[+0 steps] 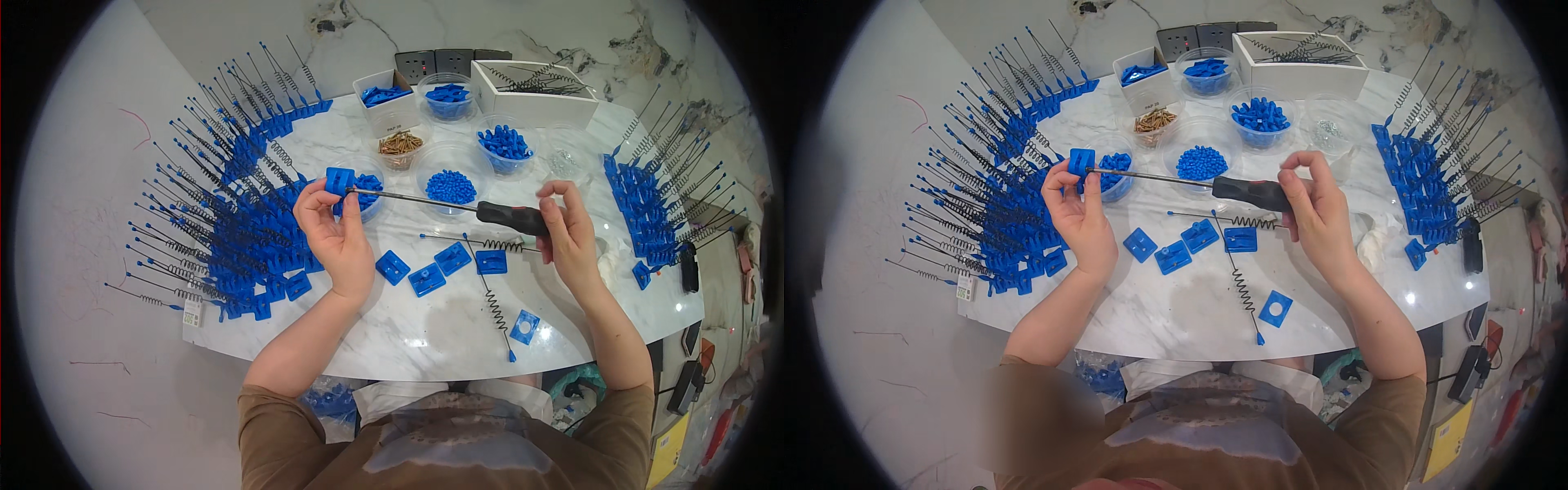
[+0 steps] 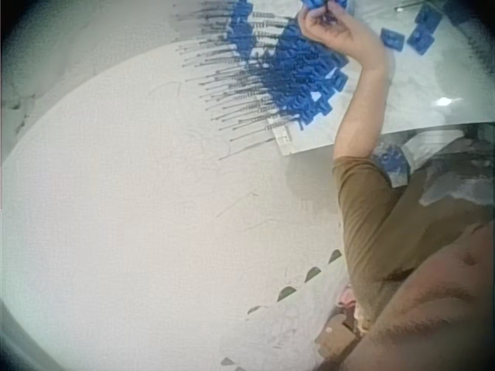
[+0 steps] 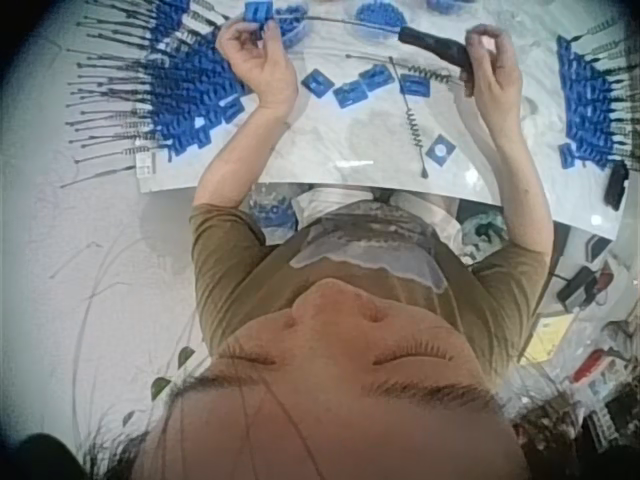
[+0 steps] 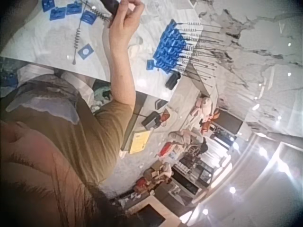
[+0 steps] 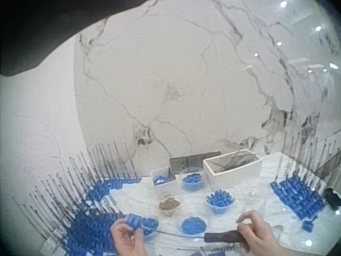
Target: The person assembles small blue plastic housings with metal springs and wiring assemblies using a screwdriver.
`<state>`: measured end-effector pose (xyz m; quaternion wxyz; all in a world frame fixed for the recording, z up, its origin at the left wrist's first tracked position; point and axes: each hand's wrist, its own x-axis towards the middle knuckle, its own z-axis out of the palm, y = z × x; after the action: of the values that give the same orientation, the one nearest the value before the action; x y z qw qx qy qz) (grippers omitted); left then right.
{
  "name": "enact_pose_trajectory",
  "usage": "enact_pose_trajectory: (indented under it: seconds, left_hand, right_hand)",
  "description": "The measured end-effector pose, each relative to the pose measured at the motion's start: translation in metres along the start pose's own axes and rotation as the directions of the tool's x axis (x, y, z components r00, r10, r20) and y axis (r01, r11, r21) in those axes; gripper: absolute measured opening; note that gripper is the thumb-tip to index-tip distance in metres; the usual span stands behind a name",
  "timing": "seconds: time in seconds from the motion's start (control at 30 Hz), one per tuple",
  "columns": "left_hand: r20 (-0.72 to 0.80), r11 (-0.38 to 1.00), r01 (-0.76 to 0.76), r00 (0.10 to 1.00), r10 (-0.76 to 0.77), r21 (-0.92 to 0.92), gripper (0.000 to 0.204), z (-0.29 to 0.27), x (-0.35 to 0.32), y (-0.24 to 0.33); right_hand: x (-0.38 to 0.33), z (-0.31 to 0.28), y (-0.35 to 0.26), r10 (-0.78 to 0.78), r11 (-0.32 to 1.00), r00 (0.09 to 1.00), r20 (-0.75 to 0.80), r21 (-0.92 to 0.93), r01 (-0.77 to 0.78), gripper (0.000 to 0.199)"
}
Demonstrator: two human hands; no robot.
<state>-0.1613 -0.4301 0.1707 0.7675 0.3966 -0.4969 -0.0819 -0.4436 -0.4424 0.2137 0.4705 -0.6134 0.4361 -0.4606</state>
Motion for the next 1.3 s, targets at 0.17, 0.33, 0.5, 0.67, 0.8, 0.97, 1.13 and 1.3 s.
enact_pose_trajectory:
  seconds: [0.17,0.33,0.5,0.67,0.8,0.97,1.13,1.3]
  left_hand:
    - [-0.011,0.995,0.06,0.998,-0.061,-0.078,0.028,0.001,-0.001,0.001]
    - [-0.041,0.983,0.138,0.989,-0.144,-0.121,0.03,0.003,-0.001,0.002]
    - [-0.002,0.987,0.125,0.992,-0.126,-0.103,0.03,0.003,0.001,0.005]
    - [0.008,0.995,0.084,0.996,-0.084,-0.057,0.03,-0.002,0.0,-0.001]
    - [-0.006,0.997,0.056,0.998,-0.056,-0.049,0.027,0.001,-0.001,-0.002]
    - [-0.02,0.999,0.041,0.999,-0.041,0.021,0.025,-0.001,0.002,-0.009]
    - [-0.035,0.996,0.014,0.999,-0.011,0.083,0.024,-0.004,0.004,-0.006]
    - [-0.02,0.999,0.016,1.0,-0.015,0.038,0.024,-0.001,0.003,-0.002]
  right_hand:
    - [0.001,0.001,0.001,-0.007,1.0,1.0,0.013,0.015,0.007,0.016]
    - [-0.001,0.011,-0.004,-0.157,0.978,0.987,-0.038,0.134,0.161,0.022]
    - [0.005,-0.01,0.012,-0.086,0.993,0.994,0.073,0.087,0.079,0.025]
    - [0.004,0.001,0.0,-0.097,0.994,0.995,-0.005,0.058,0.097,0.021]
    - [0.003,-0.002,0.002,0.006,0.994,1.0,-0.019,0.107,-0.004,0.022]
    - [0.003,-0.002,-0.001,-0.079,0.982,0.995,0.057,0.175,0.068,0.024]
    - [0.001,-0.002,0.0,-0.079,0.987,0.995,0.056,0.148,0.071,0.028]
    - [0.006,-0.005,0.009,-0.09,0.993,0.995,0.033,0.082,0.087,0.027]
